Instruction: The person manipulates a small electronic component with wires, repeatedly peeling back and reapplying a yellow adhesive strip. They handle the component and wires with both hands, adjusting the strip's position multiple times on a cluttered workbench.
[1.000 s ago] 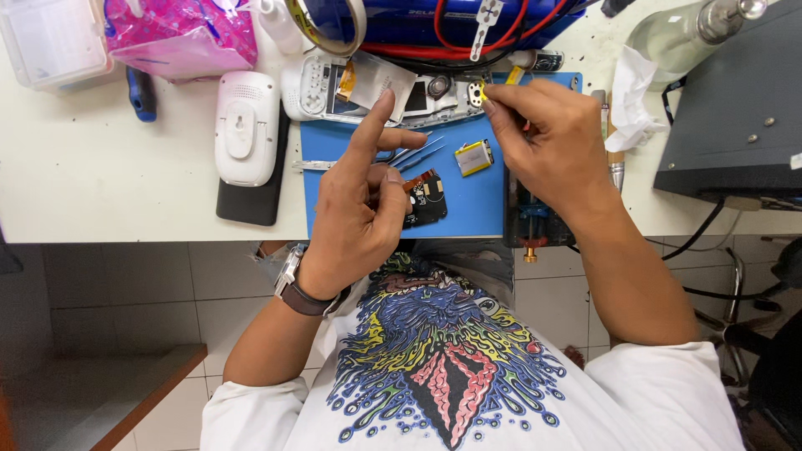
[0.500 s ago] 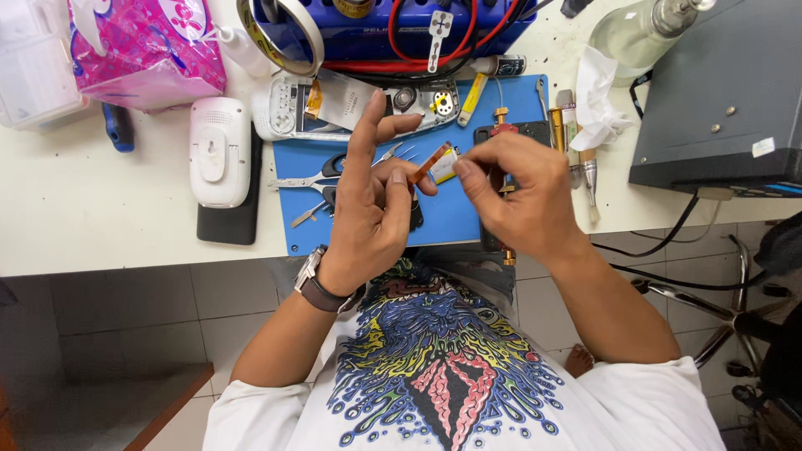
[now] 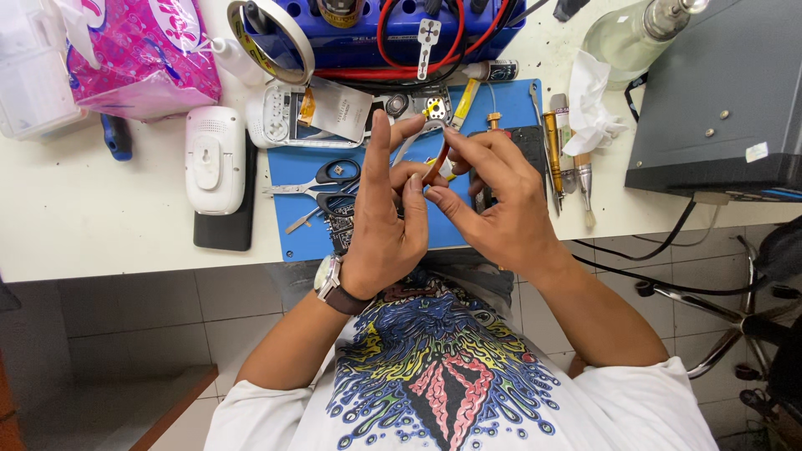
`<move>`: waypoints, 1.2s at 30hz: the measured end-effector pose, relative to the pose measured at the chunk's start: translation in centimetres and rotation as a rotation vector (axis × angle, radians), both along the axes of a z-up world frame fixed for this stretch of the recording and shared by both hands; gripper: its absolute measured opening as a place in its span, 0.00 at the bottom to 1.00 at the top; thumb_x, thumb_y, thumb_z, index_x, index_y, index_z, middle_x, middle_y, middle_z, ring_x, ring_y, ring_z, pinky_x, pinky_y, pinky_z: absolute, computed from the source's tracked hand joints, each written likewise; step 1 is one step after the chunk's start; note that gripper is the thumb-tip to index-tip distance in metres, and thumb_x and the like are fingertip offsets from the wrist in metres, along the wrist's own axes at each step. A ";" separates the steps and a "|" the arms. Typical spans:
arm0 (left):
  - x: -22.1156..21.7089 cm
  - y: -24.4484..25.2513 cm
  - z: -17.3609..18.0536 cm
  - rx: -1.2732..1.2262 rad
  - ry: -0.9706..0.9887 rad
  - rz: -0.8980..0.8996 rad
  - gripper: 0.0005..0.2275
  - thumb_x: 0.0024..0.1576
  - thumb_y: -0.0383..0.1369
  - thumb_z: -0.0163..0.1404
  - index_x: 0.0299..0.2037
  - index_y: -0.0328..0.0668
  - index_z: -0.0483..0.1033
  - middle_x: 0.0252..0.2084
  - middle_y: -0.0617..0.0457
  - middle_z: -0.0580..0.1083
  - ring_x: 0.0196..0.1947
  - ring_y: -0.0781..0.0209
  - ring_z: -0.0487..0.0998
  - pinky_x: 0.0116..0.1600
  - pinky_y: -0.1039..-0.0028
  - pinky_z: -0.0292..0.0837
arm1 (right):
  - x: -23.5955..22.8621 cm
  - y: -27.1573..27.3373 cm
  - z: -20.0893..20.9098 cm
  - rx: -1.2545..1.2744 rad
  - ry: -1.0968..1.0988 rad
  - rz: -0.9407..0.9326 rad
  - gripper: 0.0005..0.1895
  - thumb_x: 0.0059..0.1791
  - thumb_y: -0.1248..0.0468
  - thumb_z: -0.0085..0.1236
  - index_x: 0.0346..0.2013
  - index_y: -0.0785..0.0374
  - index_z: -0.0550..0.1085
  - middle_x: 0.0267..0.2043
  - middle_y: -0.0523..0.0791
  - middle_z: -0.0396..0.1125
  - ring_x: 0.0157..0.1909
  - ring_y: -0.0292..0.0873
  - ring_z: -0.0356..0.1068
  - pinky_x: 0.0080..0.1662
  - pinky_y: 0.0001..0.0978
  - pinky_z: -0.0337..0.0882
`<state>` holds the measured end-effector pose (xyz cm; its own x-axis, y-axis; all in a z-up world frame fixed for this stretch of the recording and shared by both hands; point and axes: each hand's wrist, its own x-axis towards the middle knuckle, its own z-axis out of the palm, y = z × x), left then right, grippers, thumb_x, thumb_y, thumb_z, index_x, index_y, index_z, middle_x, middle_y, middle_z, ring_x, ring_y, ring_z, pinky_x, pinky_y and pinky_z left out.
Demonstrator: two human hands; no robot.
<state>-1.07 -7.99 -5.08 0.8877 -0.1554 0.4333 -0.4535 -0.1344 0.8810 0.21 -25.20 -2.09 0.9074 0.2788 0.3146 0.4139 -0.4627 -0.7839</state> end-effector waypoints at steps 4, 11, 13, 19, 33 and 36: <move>0.0 -0.1 0.1 0.027 -0.003 0.018 0.28 0.75 0.23 0.36 0.79 0.55 0.33 0.74 0.34 0.62 0.43 0.61 0.83 0.65 0.69 0.78 | -0.1 0.2 0.0 -0.015 -0.046 -0.004 0.24 0.56 0.65 0.62 0.65 0.66 0.69 0.51 0.52 0.65 0.49 0.43 0.69 0.38 0.29 0.73; 0.0 0.2 0.1 -0.041 0.033 -0.031 0.29 0.76 0.22 0.36 0.80 0.59 0.33 0.75 0.38 0.60 0.43 0.63 0.78 0.64 0.70 0.78 | -0.1 0.7 0.7 -0.059 -0.122 0.004 0.17 0.56 0.65 0.60 0.58 0.67 0.73 0.54 0.54 0.66 0.53 0.50 0.69 0.40 0.34 0.77; 0.0 0.3 0.0 -0.016 0.012 -0.022 0.30 0.76 0.22 0.36 0.80 0.59 0.33 0.75 0.38 0.60 0.42 0.63 0.78 0.63 0.71 0.79 | -0.2 0.7 0.9 -0.060 -0.112 0.004 0.16 0.56 0.66 0.61 0.58 0.66 0.73 0.54 0.54 0.66 0.53 0.49 0.69 0.41 0.34 0.77; -0.2 0.5 0.1 0.041 -0.020 -0.013 0.31 0.75 0.20 0.37 0.80 0.58 0.32 0.75 0.39 0.60 0.44 0.61 0.77 0.63 0.70 0.79 | -0.2 0.9 1.1 -0.068 -0.109 0.007 0.13 0.56 0.66 0.61 0.55 0.64 0.75 0.54 0.53 0.66 0.54 0.49 0.70 0.40 0.35 0.77; 0.4 0.3 -0.5 -0.077 -0.067 0.002 0.30 0.68 0.16 0.36 0.79 0.41 0.36 0.72 0.38 0.60 0.53 0.44 0.82 0.58 0.54 0.81 | -0.1 2.1 0.5 0.027 -0.216 -0.062 0.13 0.51 0.70 0.68 0.50 0.61 0.79 0.49 0.49 0.70 0.34 0.52 0.74 0.32 0.41 0.75; 0.4 0.4 -0.2 -0.081 -0.074 0.002 0.31 0.68 0.16 0.36 0.79 0.40 0.36 0.72 0.38 0.60 0.53 0.44 0.82 0.59 0.55 0.80 | -0.1 2.1 0.6 0.054 -0.230 -0.062 0.12 0.51 0.72 0.68 0.49 0.63 0.79 0.48 0.50 0.70 0.33 0.51 0.73 0.32 0.40 0.74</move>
<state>-0.70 -7.63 -5.30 0.8531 -0.1158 0.5088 -0.5176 -0.0649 0.8531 0.07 -23.05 -1.46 0.8250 0.2017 0.5279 0.5566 -0.4525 -0.6968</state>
